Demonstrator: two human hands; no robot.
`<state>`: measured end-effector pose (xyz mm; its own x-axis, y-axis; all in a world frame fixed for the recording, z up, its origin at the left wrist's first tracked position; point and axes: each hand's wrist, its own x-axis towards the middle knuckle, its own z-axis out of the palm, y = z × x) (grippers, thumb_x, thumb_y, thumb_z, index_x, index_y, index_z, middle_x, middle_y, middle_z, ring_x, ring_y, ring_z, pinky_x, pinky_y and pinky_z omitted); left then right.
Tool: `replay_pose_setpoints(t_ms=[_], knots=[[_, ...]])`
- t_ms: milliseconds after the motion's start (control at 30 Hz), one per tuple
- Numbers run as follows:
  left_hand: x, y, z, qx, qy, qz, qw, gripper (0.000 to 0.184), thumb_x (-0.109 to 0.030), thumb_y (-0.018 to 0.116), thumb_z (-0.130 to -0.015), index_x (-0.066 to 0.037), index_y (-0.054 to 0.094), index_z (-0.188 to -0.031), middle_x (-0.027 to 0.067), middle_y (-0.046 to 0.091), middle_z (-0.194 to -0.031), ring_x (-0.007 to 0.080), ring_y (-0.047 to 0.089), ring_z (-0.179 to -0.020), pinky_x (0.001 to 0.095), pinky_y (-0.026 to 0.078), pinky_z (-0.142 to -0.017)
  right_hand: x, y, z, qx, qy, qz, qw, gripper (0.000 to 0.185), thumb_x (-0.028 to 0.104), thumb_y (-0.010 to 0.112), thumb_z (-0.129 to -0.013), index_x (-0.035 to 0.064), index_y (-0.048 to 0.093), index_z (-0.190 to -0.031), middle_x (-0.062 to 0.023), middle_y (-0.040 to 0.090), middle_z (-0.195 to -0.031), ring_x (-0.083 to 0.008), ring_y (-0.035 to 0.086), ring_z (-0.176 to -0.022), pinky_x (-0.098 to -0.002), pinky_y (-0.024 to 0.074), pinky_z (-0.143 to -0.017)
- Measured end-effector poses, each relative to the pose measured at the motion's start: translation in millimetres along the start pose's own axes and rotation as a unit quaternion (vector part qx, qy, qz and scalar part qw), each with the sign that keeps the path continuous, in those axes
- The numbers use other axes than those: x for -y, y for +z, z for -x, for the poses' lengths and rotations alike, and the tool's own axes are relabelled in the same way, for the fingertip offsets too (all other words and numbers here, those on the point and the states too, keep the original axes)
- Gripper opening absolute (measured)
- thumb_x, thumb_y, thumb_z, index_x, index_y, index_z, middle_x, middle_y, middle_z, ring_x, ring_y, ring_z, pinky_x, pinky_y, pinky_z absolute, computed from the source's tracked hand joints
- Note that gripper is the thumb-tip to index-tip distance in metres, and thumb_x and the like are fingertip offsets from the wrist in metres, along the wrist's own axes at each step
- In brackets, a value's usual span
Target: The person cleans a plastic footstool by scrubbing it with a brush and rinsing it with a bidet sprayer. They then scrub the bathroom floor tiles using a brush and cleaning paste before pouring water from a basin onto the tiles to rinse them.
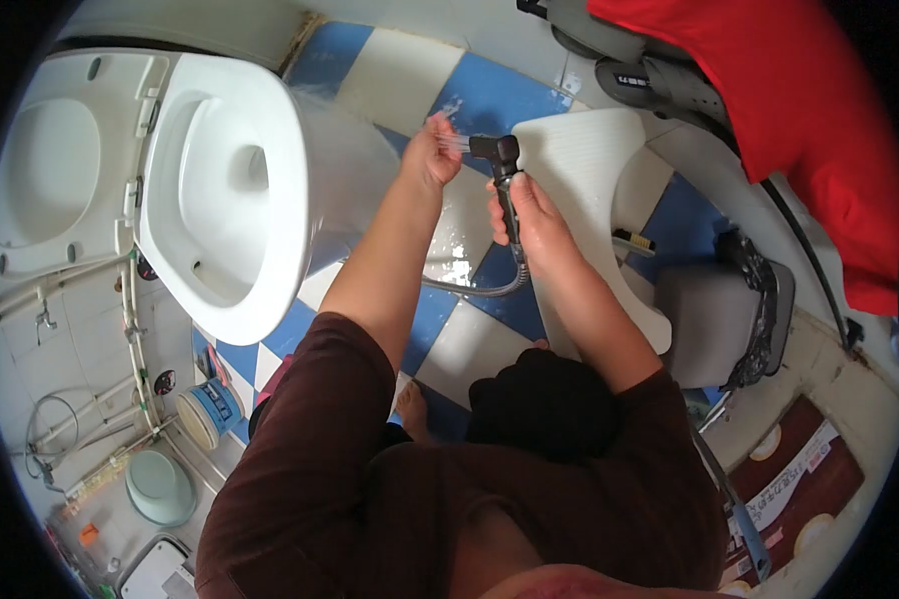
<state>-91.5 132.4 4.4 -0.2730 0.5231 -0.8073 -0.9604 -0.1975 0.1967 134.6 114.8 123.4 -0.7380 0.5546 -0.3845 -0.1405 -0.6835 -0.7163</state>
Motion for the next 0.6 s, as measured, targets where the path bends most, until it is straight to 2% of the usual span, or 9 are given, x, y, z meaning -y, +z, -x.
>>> replay_pose_setpoints(t_ms=[100,200,267,300,400,500,533,600], knots=[[3,0,18,-0.004,0.083,-0.168,0.982,0.018,-0.029,0.046,-0.095,-0.013,0.051,-0.090,-0.0021,0.051,-0.063,0.0130,0.052,-0.054,0.0257,0.046,-0.044,14,1,9,0.013,0.014,0.008,1.000,0.039,0.038,0.030,-0.099,0.0026,0.048,-0.099,-0.0017,0.047,-0.070,-0.0082,0.042,-0.056,-0.0230,0.0384,-0.051],[10,22,45,-0.088,0.110,-0.162,0.977,0.016,-0.028,0.047,-0.095,-0.013,0.050,-0.089,-0.0028,0.047,-0.062,0.0119,0.046,-0.050,0.0221,0.038,-0.041,15,3,11,0.008,0.023,-0.009,1.000,0.040,0.039,0.030,-0.099,0.0028,0.048,-0.100,-0.0016,0.047,-0.069,-0.0081,0.042,-0.055,-0.0228,0.0385,-0.050],[-4,7,15,0.013,0.070,-0.183,0.981,0.015,-0.028,0.047,-0.095,-0.014,0.050,-0.090,-0.0026,0.047,-0.063,0.0110,0.044,-0.050,0.0218,0.036,-0.041,13,-2,11,0.032,0.037,-0.015,0.999,0.041,0.039,0.030,-0.099,0.0028,0.047,-0.100,-0.0016,0.047,-0.069,-0.0082,0.041,-0.054,-0.0226,0.0386,-0.050],[-6,11,19,0.064,0.050,-0.192,0.978,0.015,-0.028,0.046,-0.095,-0.014,0.050,-0.091,-0.0025,0.048,-0.063,0.0106,0.044,-0.050,0.0216,0.035,-0.041,11,-3,10,0.010,0.025,-0.019,0.999,0.041,0.040,0.030,-0.099,0.0030,0.047,-0.099,-0.0016,0.047,-0.069,-0.0082,0.042,-0.054,-0.0227,0.0385,-0.050],[13,36,22,-0.054,0.046,-0.119,0.990,0.016,-0.026,0.046,-0.095,-0.014,0.051,-0.086,-0.0029,0.044,-0.058,0.0085,0.040,-0.048,0.0204,0.032,-0.041,9,-7,10,-0.024,0.017,-0.037,0.999,0.041,0.041,0.030,-0.099,0.0038,0.047,-0.098,-0.0017,0.047,-0.068,-0.0083,0.043,-0.054,-0.0229,0.0386,-0.049],[16,26,34,-0.058,0.007,-0.149,0.987,0.018,-0.020,0.046,-0.094,-0.012,0.052,-0.079,-0.0035,0.040,-0.054,0.0078,0.039,-0.045,0.0198,0.032,-0.041,2,-11,6,-0.018,0.036,-0.038,0.998,0.041,0.042,0.031,-0.098,0.0045,0.047,-0.098,-0.0018,0.047,-0.069,-0.0092,0.043,-0.054,-0.0237,0.0391,-0.048],[19,23,38,-0.098,0.038,-0.207,0.973,0.019,-0.014,0.045,-0.092,-0.012,0.052,-0.073,-0.0049,0.038,-0.052,0.0081,0.037,-0.043,0.0208,0.032,-0.042,2,-11,3,-0.041,0.044,-0.057,0.997,0.041,0.043,0.031,-0.098,0.0049,0.046,-0.098,-0.0019,0.047,-0.069,-0.0096,0.043,-0.054,-0.0239,0.0393,-0.048],[19,21,58,-0.087,0.078,-0.325,0.939,0.016,-0.011,0.044,-0.089,-0.010,0.053,-0.076,-0.0035,0.040,-0.055,0.0080,0.038,-0.045,0.0212,0.032,-0.042,6,-13,-13,-0.085,0.058,-0.094,0.990,0.041,0.044,0.031,-0.098,0.0055,0.046,-0.098,-0.0020,0.047,-0.069,-0.0106,0.043,-0.054,-0.0245,0.0396,-0.048]])
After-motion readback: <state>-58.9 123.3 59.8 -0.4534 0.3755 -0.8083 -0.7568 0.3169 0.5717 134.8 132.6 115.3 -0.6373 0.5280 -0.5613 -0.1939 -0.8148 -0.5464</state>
